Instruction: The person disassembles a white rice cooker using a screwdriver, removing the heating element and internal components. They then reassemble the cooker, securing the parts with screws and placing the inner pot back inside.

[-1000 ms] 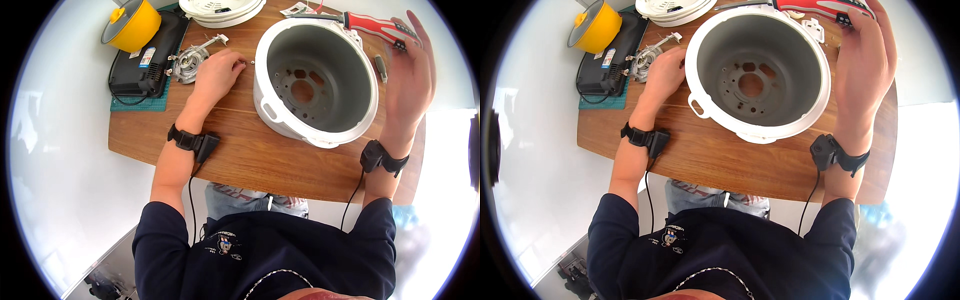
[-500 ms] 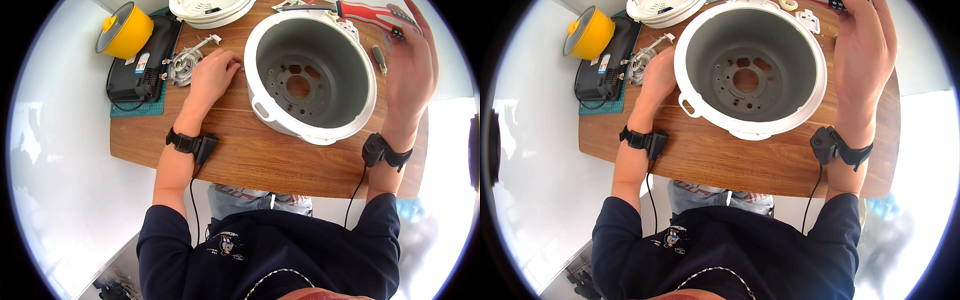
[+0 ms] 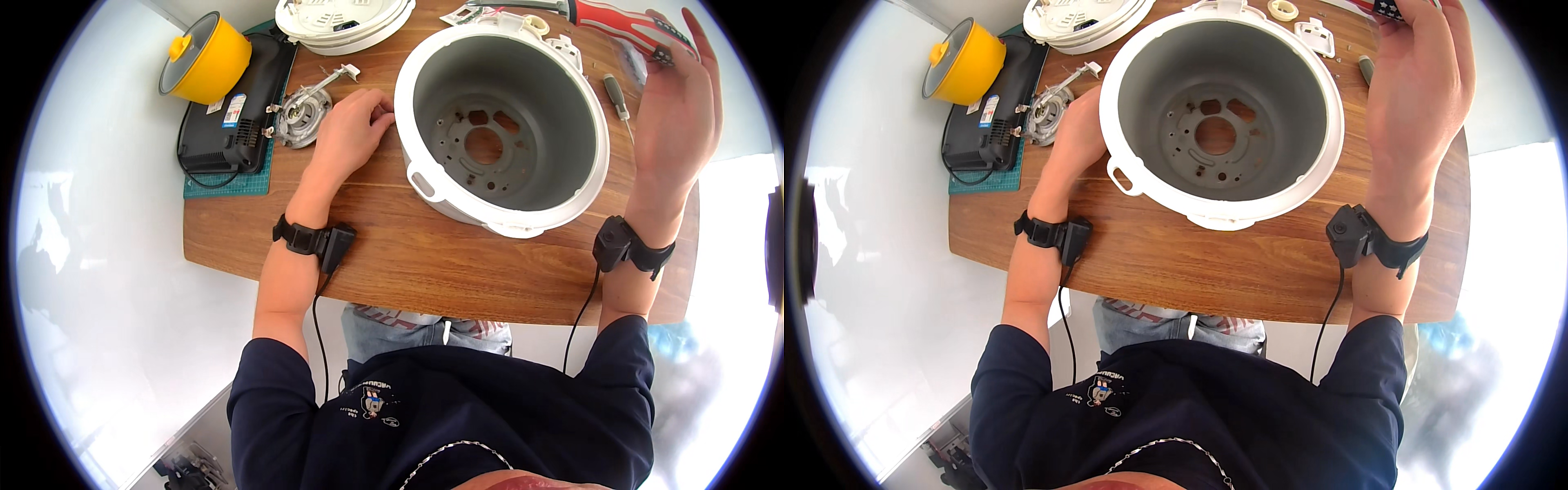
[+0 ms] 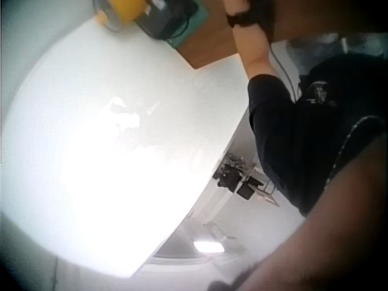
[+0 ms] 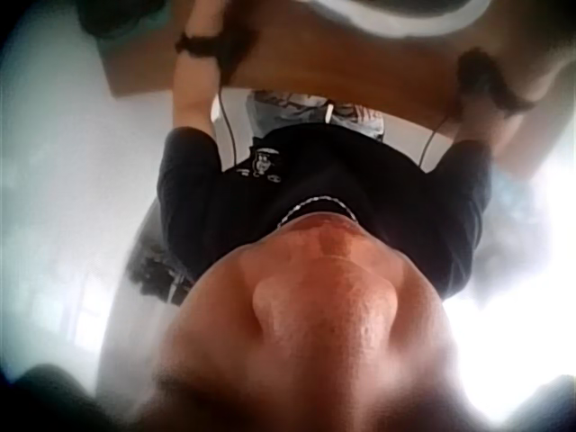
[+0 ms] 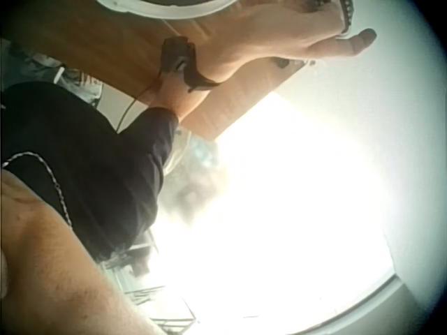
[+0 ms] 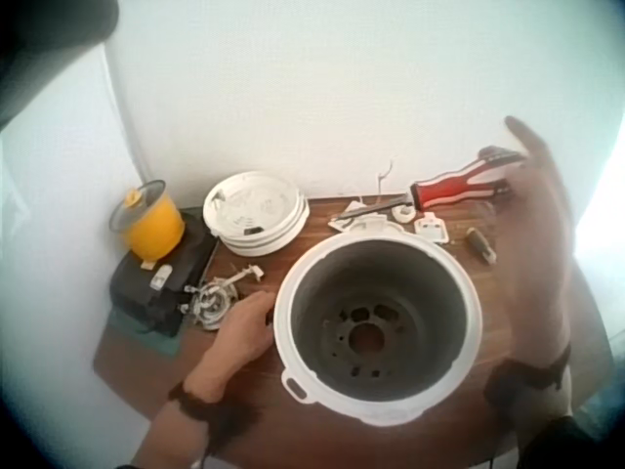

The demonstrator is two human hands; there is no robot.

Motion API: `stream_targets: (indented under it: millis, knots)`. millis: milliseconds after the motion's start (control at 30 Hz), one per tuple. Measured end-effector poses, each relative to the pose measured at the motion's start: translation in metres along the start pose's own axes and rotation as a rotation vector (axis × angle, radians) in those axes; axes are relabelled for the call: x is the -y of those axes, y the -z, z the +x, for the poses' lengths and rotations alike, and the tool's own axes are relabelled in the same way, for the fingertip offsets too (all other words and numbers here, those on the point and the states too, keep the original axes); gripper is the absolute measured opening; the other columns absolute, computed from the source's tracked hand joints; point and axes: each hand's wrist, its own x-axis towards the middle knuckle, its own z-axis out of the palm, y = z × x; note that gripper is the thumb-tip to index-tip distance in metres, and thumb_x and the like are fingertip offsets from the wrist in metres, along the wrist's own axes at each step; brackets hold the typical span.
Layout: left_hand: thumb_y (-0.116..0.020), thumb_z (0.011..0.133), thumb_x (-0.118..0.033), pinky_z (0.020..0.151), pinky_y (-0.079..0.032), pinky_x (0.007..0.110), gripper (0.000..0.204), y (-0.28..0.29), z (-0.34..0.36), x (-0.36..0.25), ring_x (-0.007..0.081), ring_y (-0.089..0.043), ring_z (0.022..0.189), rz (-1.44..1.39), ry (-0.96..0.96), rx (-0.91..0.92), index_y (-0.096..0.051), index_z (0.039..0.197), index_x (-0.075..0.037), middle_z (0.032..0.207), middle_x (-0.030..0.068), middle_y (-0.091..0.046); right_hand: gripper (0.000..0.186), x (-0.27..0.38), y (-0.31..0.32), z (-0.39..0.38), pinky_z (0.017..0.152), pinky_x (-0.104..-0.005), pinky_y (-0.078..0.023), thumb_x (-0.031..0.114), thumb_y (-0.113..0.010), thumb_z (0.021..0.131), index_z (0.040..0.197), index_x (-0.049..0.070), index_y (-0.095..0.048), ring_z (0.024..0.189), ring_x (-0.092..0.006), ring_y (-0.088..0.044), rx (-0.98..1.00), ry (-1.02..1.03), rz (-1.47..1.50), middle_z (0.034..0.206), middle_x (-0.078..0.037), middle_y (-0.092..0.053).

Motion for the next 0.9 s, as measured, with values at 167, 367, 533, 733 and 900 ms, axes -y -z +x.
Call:
stream_targets:
  millis: [167, 367, 533, 733, 900]
  knots:
    - [-0.073, 0.09, -0.014, 0.075, -0.054, 0.041, 0.013, -0.004, 0.001, 0.004, 0.0312, -0.069, 0.086, -0.022, -0.014, -0.02, -0.07, 0.099, -0.004, 0.094, 0.0106, -0.07, 0.049, 0.0, -0.006, 0.001, 0.093, -0.0281, -0.053, 0.013, -0.046, 0.103, 0.15, 0.0, -0.046, 0.108, -0.0175, -0.06, -0.089, -0.011, -0.092, 0.124, -0.013, -0.058]
    - [-0.072, 0.091, -0.01, 0.075, -0.054, 0.042, 0.012, -0.003, 0.0, 0.006, 0.0319, -0.069, 0.087, -0.042, -0.028, -0.02, -0.07, 0.1, -0.003, 0.095, 0.0124, -0.07, 0.049, -0.002, -0.003, 0.001, 0.094, -0.0295, -0.052, 0.013, -0.048, 0.103, 0.15, -0.002, -0.044, 0.106, -0.0184, -0.061, -0.074, -0.031, 0.035, 0.122, -0.012, -0.06]
    - [-0.066, 0.097, -0.009, 0.075, -0.054, 0.039, 0.013, 0.008, 0.005, -0.005, 0.0286, -0.068, 0.084, -0.184, 0.029, -0.073, -0.071, 0.106, -0.002, 0.093, 0.0133, -0.069, 0.051, -0.023, 0.034, 0.025, 0.112, -0.0414, -0.041, 0.009, -0.044, 0.102, 0.146, -0.017, -0.038, 0.124, -0.0321, -0.058, -0.005, -0.234, 0.31, 0.133, -0.03, -0.059]
    - [-0.06, 0.103, -0.025, 0.079, -0.05, 0.032, 0.027, 0.061, 0.008, -0.053, 0.0205, -0.063, 0.095, -0.256, -0.388, -0.605, -0.069, 0.114, -0.002, 0.104, 0.0074, -0.066, 0.049, -0.025, 0.047, 0.03, 0.114, -0.043, -0.042, 0.006, -0.046, 0.101, 0.143, -0.017, -0.039, 0.126, -0.0337, -0.057, -0.148, -0.19, 0.418, 0.135, -0.031, -0.057]
    - [-0.058, 0.095, -0.064, 0.087, -0.05, 0.041, 0.063, 0.074, -0.02, -0.122, 0.0267, -0.064, 0.098, 0.183, -0.882, -0.367, -0.07, 0.119, -0.007, 0.112, 0.0077, -0.067, 0.026, -0.02, 0.06, 0.033, 0.1, -0.0369, -0.053, 0.004, -0.058, 0.097, 0.12, -0.001, -0.07, 0.116, -0.022, -0.063, -0.067, 0.189, -0.955, 0.129, -0.014, -0.065]
